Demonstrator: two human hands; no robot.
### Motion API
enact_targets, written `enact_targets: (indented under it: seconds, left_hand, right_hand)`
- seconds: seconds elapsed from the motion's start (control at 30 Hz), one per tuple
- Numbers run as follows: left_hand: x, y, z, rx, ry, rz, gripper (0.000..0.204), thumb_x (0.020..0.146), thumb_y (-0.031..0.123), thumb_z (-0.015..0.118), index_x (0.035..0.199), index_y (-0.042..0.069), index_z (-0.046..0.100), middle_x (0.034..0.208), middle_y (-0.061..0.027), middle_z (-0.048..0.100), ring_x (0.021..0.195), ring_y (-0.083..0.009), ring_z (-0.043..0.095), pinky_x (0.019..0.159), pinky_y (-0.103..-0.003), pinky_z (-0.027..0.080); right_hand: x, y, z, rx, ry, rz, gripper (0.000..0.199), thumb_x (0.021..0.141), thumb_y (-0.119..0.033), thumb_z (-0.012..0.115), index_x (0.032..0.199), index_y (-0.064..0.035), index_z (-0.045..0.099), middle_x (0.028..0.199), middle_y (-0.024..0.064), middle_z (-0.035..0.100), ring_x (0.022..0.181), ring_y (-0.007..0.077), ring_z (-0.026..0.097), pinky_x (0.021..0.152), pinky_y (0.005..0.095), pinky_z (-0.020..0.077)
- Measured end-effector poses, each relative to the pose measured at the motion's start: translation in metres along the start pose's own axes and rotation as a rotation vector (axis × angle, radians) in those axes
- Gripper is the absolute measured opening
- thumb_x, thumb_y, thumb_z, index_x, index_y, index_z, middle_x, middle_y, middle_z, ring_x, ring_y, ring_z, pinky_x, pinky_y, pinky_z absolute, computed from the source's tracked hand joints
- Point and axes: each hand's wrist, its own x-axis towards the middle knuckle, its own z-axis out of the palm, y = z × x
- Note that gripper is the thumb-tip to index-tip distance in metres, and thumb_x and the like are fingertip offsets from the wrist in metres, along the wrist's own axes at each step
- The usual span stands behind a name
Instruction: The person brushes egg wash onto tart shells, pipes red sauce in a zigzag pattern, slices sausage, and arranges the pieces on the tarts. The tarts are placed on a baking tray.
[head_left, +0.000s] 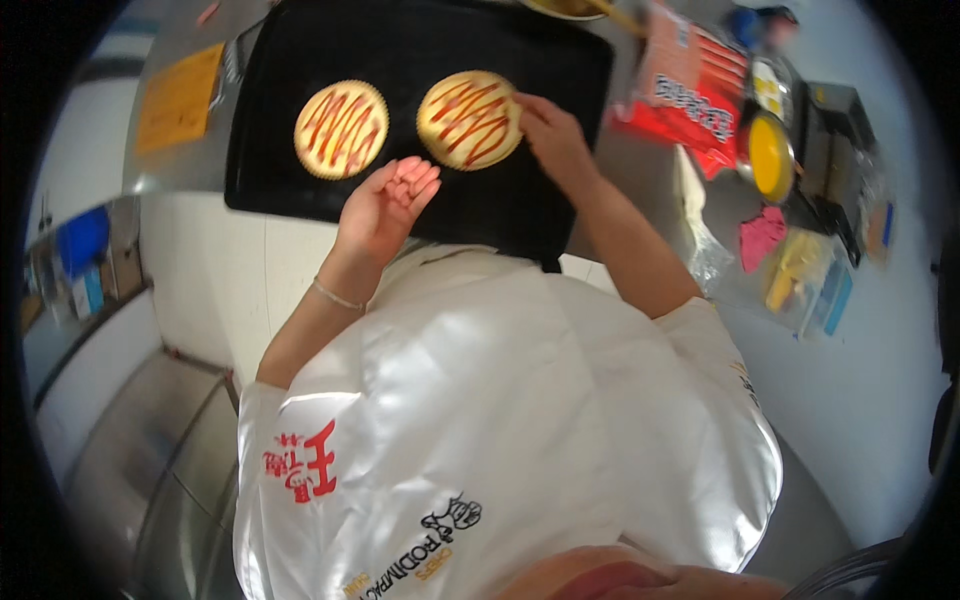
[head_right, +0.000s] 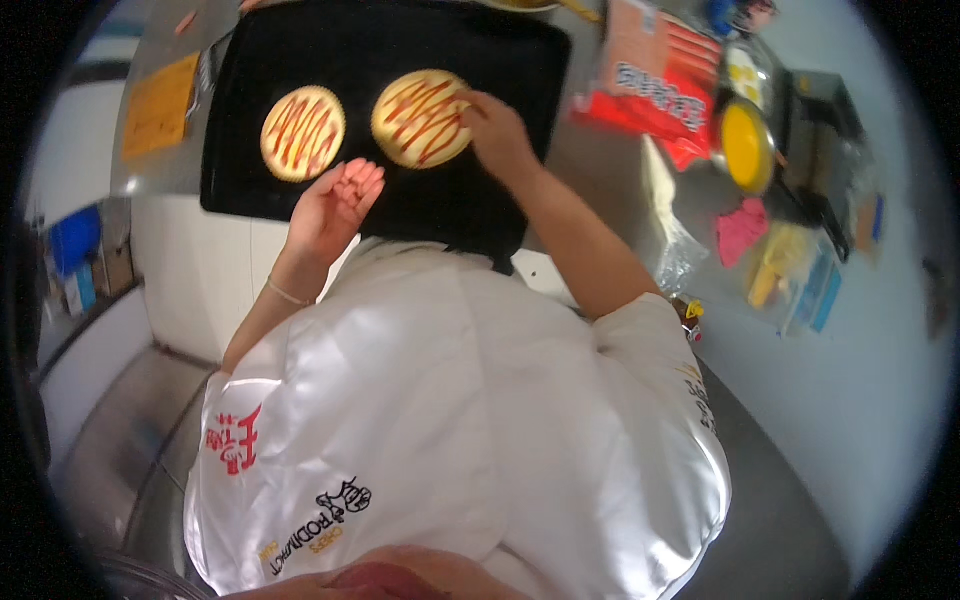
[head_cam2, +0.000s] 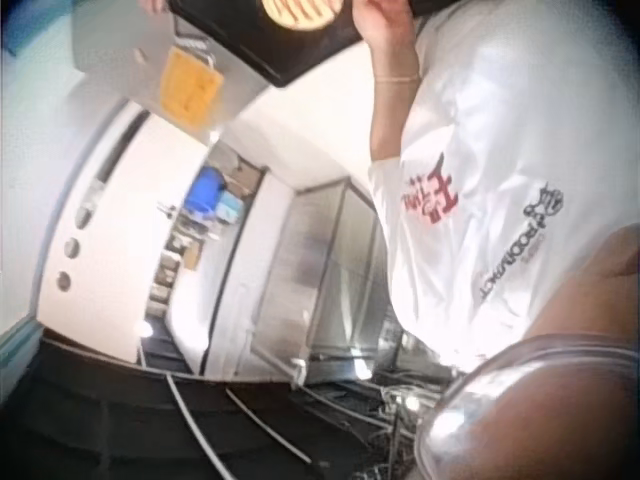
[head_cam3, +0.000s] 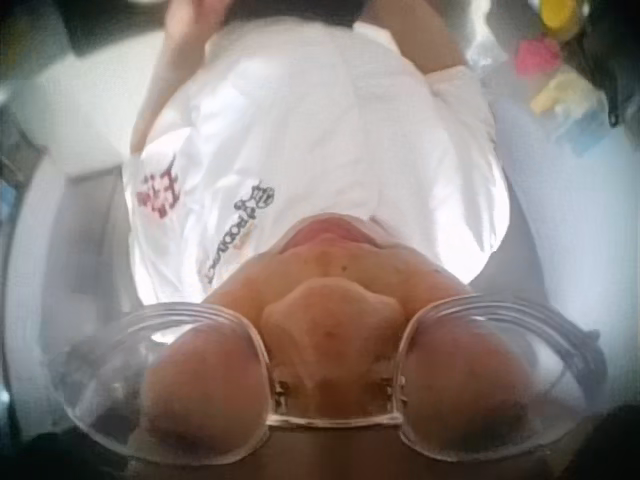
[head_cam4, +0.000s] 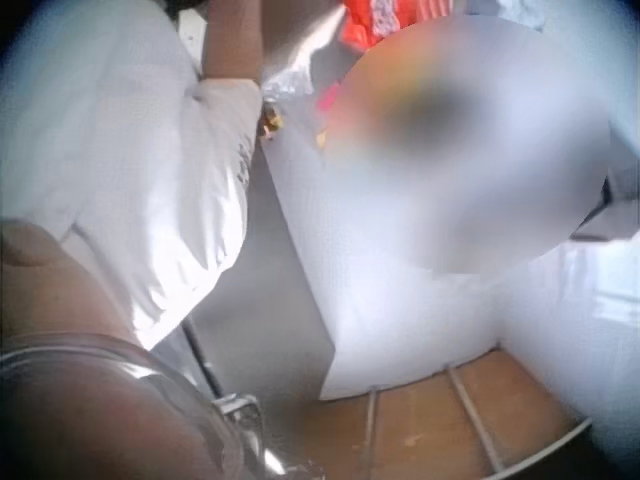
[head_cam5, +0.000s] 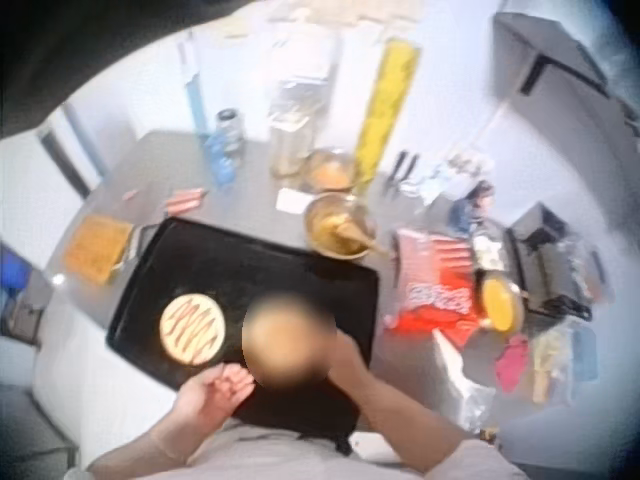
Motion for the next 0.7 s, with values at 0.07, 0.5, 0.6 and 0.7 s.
enact_targets:
  seconds: [0.07, 0.5, 0.6, 0.7]
  left_hand:
    - [-0.008, 0.000, -0.004, 0.009, 0.075, 0.014, 0.024, 0.100, 0.016, 0.045, 0.105, -0.003, 0.060, 0.101, -0.0131, 0.067, 0.105, -0.0267, 0.064, 0.099, -0.038, 0.050]
    - [-0.020, -0.005, -0.023, -0.037, 0.100, 0.039, 0.023, 0.100, 0.016, 0.046, 0.101, -0.002, 0.061, 0.100, -0.0104, 0.068, 0.106, -0.0249, 0.062, 0.100, -0.036, 0.048]
    - [-0.020, -0.002, -0.030, -0.042, 0.097, 0.042, 0.023, 0.100, 0.016, 0.046, 0.102, -0.001, 0.061, 0.100, -0.0102, 0.067, 0.106, -0.0248, 0.062, 0.100, -0.037, 0.048]
    - [-0.020, -0.002, -0.027, -0.031, 0.108, 0.047, 0.023, 0.100, 0.017, 0.047, 0.102, -0.001, 0.061, 0.101, -0.0101, 0.067, 0.107, -0.0248, 0.062, 0.100, -0.037, 0.048]
  right_hand:
    - [0.002, 0.008, -0.005, -0.188, -0.040, -0.146, 0.028, 0.093, -0.014, 0.056, 0.117, -0.0002, 0.061, 0.087, 0.0016, 0.062, 0.077, 0.0086, 0.056, 0.070, 0.0216, 0.0461]
    - [0.003, 0.009, -0.006, -0.696, -0.146, -0.306, 0.023, 0.087, -0.011, 0.066, 0.108, -0.0014, 0.068, 0.097, 0.0126, 0.069, 0.081, 0.0190, 0.067, 0.072, 0.0274, 0.0539]
    - [0.011, 0.001, -0.013, -0.634, -0.069, -0.396, 0.018, 0.087, -0.013, 0.067, 0.102, -0.0036, 0.070, 0.096, 0.0120, 0.068, 0.085, 0.0223, 0.067, 0.077, 0.0295, 0.0534]
    - [0.030, 0.006, -0.023, -0.652, 0.013, -0.509, 0.015, 0.087, -0.015, 0.068, 0.098, -0.0066, 0.071, 0.094, 0.0097, 0.065, 0.083, 0.0231, 0.065, 0.076, 0.0308, 0.0526]
